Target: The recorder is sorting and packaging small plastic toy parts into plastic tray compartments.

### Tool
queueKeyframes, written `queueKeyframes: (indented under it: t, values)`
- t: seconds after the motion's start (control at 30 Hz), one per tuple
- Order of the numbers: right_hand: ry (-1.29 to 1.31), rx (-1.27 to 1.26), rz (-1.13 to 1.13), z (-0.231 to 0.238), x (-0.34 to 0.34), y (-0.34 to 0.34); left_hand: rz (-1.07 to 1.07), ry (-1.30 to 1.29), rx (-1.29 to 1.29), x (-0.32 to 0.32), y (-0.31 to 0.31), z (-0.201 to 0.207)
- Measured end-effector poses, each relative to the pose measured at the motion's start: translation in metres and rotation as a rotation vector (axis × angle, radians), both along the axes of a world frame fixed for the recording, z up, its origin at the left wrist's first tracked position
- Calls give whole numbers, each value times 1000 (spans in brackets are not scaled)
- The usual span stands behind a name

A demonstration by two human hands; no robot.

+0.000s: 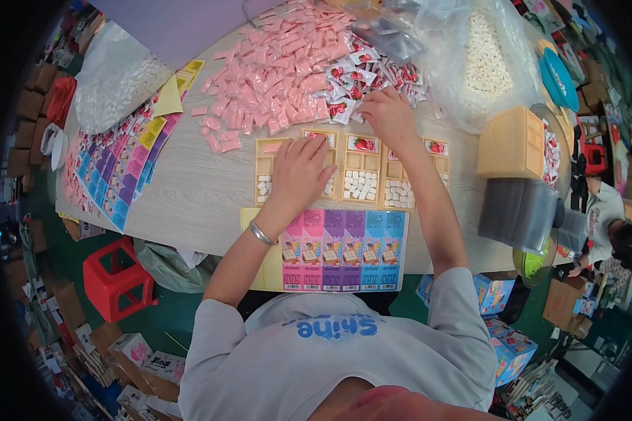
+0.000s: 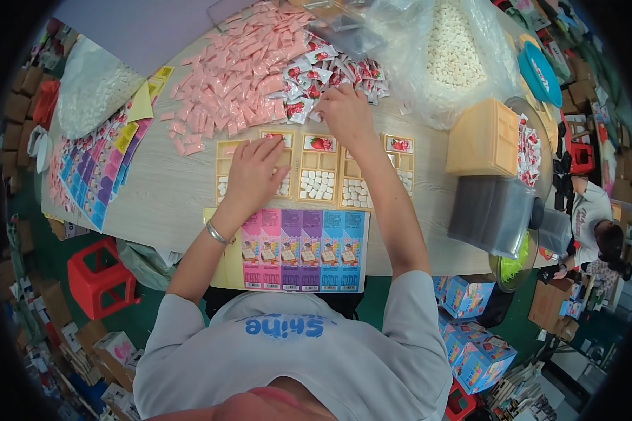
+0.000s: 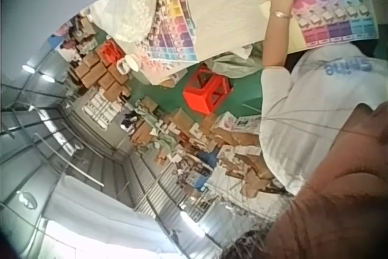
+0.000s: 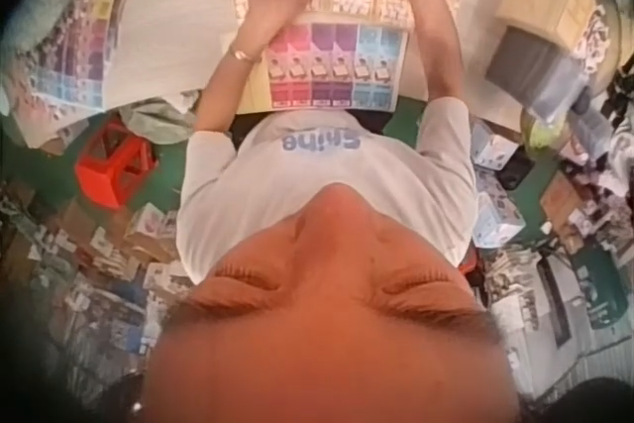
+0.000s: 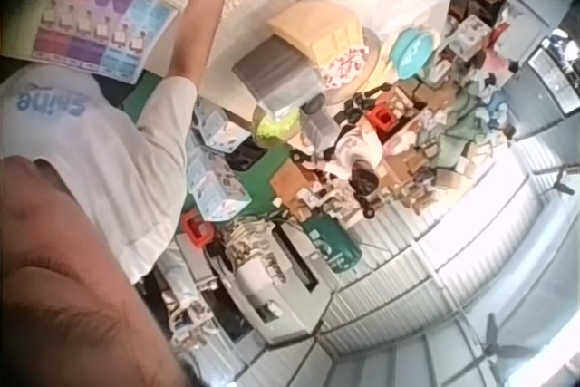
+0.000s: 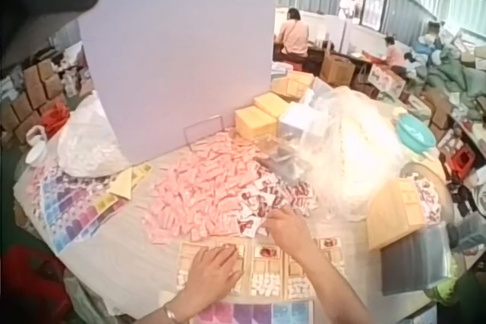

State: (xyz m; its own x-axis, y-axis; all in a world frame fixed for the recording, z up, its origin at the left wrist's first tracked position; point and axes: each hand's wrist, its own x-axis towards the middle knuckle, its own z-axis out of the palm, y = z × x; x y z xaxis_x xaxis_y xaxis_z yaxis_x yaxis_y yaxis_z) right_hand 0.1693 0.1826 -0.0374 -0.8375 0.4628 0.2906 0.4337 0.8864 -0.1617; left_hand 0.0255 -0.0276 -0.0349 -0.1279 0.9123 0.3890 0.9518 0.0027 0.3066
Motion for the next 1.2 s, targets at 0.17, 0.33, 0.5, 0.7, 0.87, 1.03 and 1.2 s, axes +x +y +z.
queueKeyframes:
  t: [0.17,0.33,0.5,0.7,0.87,1.03,1.2]
  values:
    - [180,-163,12,4,11,-7,-5,-280,74,-8,-2,11]
    - [286,-1548,299,48,1,-72,-119,-801,112,-15,0,46]
    - [382,-1618,-25,44,-18,-105,19,-1353,125,-22,-18,22]
    - [422,-1378,-73,24,-71,-134,319,-1608,367,-43,-50,0]
    - [270,-872,-83,-2,-107,-127,506,-1246,517,-65,-67,-9]
    - [123,-416,-86,5,-110,-132,414,-620,335,-76,-112,-5]
    - [407,-276,-17,24,-92,-160,402,-279,4,-58,-166,9]
